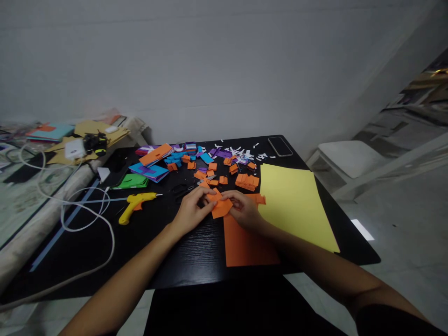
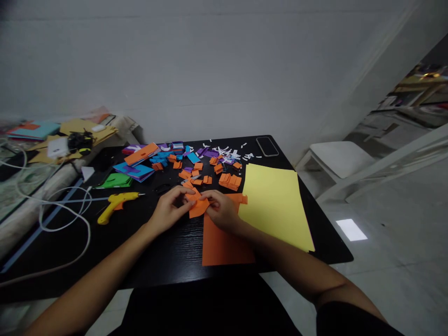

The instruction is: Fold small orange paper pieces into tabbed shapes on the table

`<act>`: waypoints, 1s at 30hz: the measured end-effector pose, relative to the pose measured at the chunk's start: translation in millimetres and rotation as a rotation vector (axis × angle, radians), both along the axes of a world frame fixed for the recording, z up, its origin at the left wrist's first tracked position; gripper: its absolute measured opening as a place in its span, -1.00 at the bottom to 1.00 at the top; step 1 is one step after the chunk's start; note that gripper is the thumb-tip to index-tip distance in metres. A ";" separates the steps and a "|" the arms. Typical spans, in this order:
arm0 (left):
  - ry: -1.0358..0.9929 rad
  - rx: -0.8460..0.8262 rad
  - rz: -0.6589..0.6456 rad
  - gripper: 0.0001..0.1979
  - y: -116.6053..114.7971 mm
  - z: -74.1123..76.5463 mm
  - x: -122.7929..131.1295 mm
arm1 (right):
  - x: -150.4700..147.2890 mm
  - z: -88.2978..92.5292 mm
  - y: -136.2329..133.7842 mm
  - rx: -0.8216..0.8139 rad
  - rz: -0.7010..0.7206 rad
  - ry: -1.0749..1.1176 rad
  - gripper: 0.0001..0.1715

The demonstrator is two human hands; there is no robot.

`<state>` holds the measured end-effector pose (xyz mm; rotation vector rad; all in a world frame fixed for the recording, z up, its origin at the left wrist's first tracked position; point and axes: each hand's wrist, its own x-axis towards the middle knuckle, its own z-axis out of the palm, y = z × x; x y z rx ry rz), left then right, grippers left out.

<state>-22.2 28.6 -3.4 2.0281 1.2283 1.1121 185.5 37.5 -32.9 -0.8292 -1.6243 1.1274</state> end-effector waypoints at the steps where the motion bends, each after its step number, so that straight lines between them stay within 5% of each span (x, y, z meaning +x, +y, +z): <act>1: -0.006 0.001 -0.002 -0.79 0.3 0.0 0.0 | 0.6 0.1 0.8 -0.005 0.006 0.000 -0.73; 7: -0.077 -0.036 -0.014 -0.76 4.1 -3.1 -1.1 | 5.5 6.5 5.3 -0.030 -0.006 -0.030 -0.68; 13: -0.109 -0.051 -0.007 -0.79 4.7 -4.4 -0.7 | 1.3 12.4 5.6 -0.442 0.017 0.157 -0.79; 22: -0.129 -0.012 0.008 -0.80 1.7 -4.5 1.9 | -3.9 9.4 9.2 -0.765 0.040 0.365 -0.51; 30: -0.124 0.001 0.028 -0.79 -0.1 -3.5 3.3 | -1.1 7.2 6.5 -0.651 0.067 0.139 -0.53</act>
